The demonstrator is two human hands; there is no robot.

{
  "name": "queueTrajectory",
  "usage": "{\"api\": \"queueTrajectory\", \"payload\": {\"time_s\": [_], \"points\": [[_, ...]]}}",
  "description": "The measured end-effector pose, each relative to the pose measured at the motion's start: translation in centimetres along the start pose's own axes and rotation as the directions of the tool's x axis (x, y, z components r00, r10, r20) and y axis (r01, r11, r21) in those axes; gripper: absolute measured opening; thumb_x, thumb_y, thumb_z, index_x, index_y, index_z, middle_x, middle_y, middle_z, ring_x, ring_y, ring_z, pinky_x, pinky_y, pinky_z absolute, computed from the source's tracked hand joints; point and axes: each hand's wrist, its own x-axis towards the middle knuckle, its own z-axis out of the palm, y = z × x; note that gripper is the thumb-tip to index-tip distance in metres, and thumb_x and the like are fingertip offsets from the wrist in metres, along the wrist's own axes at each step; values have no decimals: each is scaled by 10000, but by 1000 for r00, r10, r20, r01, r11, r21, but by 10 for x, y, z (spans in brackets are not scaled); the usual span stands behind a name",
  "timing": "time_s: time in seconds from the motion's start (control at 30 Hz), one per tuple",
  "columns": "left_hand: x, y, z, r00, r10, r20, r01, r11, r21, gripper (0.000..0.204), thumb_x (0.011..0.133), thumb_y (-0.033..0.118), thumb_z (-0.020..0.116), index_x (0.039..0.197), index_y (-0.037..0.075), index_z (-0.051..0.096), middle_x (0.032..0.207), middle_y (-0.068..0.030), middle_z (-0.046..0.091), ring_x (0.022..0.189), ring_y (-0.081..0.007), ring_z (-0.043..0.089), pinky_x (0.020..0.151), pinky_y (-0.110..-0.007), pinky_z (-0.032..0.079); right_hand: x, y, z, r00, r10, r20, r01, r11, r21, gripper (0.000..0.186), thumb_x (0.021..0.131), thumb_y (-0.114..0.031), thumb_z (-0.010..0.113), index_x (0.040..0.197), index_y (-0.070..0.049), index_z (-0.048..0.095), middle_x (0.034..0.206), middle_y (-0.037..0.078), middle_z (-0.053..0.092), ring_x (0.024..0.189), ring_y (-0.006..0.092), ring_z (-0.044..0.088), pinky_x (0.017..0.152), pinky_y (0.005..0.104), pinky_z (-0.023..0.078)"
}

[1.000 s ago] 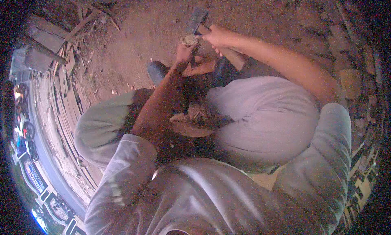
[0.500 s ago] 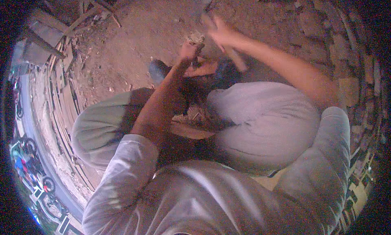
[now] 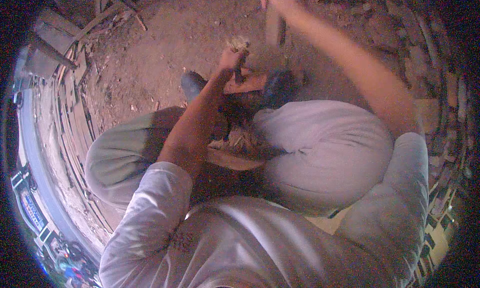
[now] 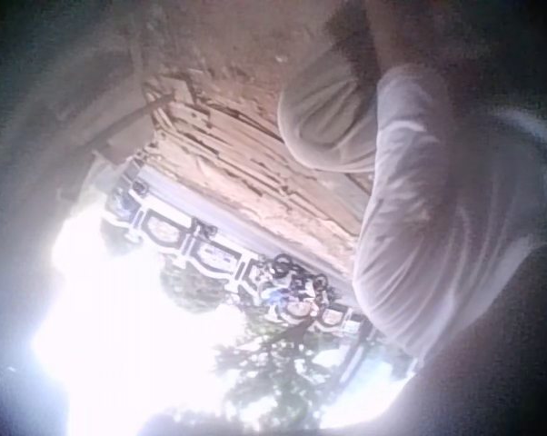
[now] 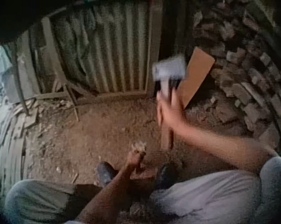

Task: The person sits on the ground and uses a small axe to chip and shape a piece of wood held in the left hand. Wood shavings accumulate on the ground as the person repeatedly strikes the wood to remove material.

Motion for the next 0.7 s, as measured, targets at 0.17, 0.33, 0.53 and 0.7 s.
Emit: {"api": "queueTrajectory", "payload": {"time_s": [0.17,0.33,0.53,0.7], "points": [[-2,-10,-17,998,-27,-49,28,999,19,152,740,164,671,779,25,624,610,-11,577,551,-126,529,516,-337,425,-63,45,25,551,669,498,-441,741,-507,554,895,-330,594,1290,-30,346,678,79,537,484,147,512,377,320,441],[6,-11,-10,992,115,-43,-103,970,219,230,735,205,662,775,-16,613,599,-60,587,553,-147,544,521,-343,438,-20,11,-13,650,674,350,-549,736,-396,373,904,-311,566,1142,-38,475,708,44,533,499,127,512,419,295,453],[25,-20,-4,1000,-12,16,10,989,144,203,726,191,681,744,12,588,592,-48,578,539,-143,531,506,-341,436,8,-110,-16,988,121,95,-134,982,135,329,996,-245,476,1236,-37,390,695,33,494,523,127,492,488,305,463],[17,-8,9,999,-45,7,43,990,137,175,715,166,695,740,40,576,599,-28,573,537,-131,529,493,-329,426,-46,11,21,971,229,76,-230,973,10,264,918,-241,571,1005,-26,443,526,17,461,384,129,474,342,299,398]]}}
